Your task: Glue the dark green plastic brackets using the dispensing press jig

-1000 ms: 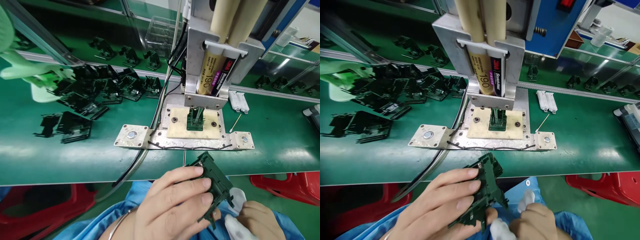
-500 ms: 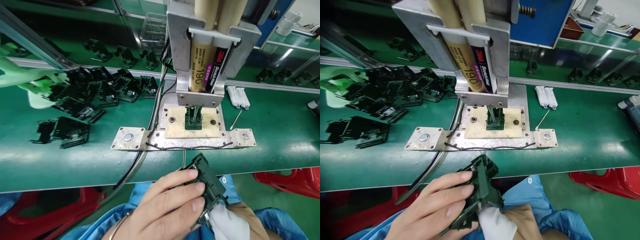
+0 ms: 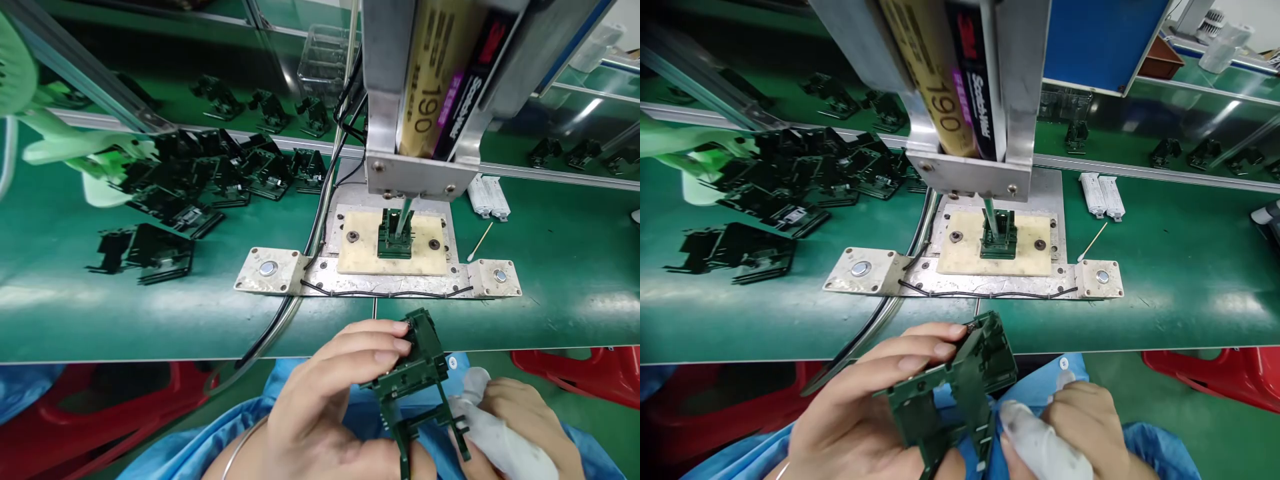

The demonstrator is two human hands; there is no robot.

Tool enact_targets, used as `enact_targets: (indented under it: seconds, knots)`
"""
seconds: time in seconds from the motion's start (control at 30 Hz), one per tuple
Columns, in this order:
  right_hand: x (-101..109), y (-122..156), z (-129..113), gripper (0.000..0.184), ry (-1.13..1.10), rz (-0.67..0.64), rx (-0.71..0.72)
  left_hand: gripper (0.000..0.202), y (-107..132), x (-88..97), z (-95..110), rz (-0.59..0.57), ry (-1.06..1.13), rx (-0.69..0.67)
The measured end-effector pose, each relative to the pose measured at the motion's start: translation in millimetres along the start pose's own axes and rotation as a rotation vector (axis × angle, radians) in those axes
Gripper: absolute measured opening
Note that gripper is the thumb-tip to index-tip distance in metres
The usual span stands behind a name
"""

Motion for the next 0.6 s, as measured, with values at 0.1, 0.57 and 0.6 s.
enact_targets:
  seconds: [0.1,0.57,0.6]
  knots:
    - [-9.5,2.1,-0.8,0.011,-0.045,0.019,-0.039,0.070,0.0,-0.9,-0.1,-0.032,0.027,-0.042]
    - [-33.1,-33.8,-1.3,0.025,0.098,0.019,0.192,0.065,-3.5,-2.6,-14.0,-0.065,-0.079,-0.109]
    - [-34.3,-34.8,-0.1,0.027,0.116,0.026,0.187,0.064,-3.6,-3.8,-15.6,-0.068,-0.075,-0.097]
Point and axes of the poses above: each hand's wrist, its own y-axis away from the middle knuckle, its own x-axis out of the back of the hand, z = x × y, the point moved 1 cm from there along -y, towards the middle knuckle, and after that the axes turned 13 degrees about -x, right-handed, at the moved point
